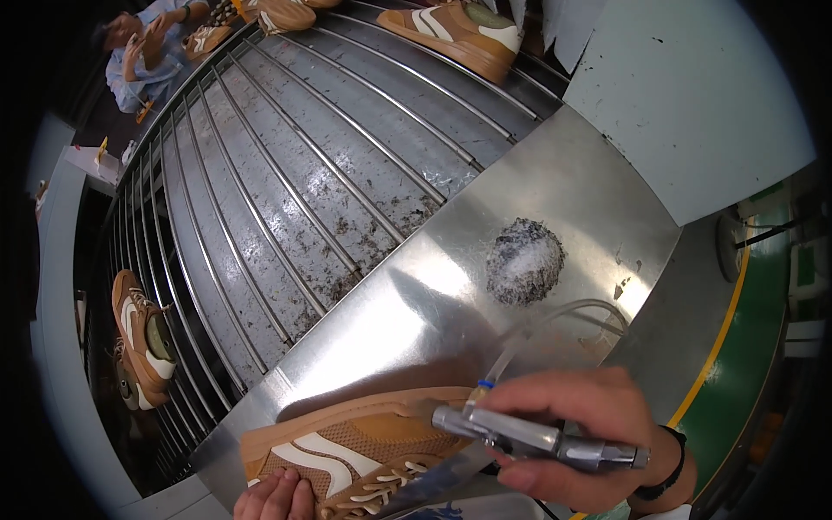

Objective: Using an airbrush sprayer to apply a finish or coating to shoes on a manufacturing line.

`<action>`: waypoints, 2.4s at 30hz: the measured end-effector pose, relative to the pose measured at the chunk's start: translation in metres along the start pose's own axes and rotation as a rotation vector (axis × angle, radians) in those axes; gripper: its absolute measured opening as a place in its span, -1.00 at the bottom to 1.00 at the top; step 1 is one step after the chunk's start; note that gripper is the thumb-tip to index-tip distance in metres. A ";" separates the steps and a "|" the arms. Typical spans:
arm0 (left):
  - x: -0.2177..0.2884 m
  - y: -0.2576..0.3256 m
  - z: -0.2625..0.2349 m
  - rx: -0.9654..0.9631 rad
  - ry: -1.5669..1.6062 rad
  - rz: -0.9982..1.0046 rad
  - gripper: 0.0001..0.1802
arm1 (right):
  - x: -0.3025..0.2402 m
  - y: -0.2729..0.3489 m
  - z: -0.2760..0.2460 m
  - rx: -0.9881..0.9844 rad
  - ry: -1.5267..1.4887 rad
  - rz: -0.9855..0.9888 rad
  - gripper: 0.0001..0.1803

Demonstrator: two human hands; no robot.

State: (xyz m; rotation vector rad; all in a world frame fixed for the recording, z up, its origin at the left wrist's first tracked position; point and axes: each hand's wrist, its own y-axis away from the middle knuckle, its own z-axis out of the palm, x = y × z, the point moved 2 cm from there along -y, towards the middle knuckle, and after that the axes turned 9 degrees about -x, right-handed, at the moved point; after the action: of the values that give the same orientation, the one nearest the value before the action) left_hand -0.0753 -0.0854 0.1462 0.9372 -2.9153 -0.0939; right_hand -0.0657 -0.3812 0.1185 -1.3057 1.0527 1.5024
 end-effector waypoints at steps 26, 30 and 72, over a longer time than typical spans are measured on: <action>-0.013 -0.018 -0.008 -0.125 0.192 -0.102 -0.31 | 0.074 0.090 0.028 0.491 0.004 -0.101 -0.68; -0.012 -0.023 -0.010 -0.155 0.171 -0.133 -0.27 | 0.087 0.107 0.045 0.418 0.263 -0.126 -0.67; -0.008 -0.017 0.018 -0.245 0.679 -0.420 -0.41 | 0.080 0.014 -0.008 0.128 -0.229 0.047 -0.59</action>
State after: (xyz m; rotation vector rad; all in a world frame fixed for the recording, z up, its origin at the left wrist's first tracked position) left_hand -0.0602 -0.0940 0.1269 1.2227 -2.0192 -0.1238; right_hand -0.0835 -0.3870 0.0391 -1.0002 1.0180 1.5514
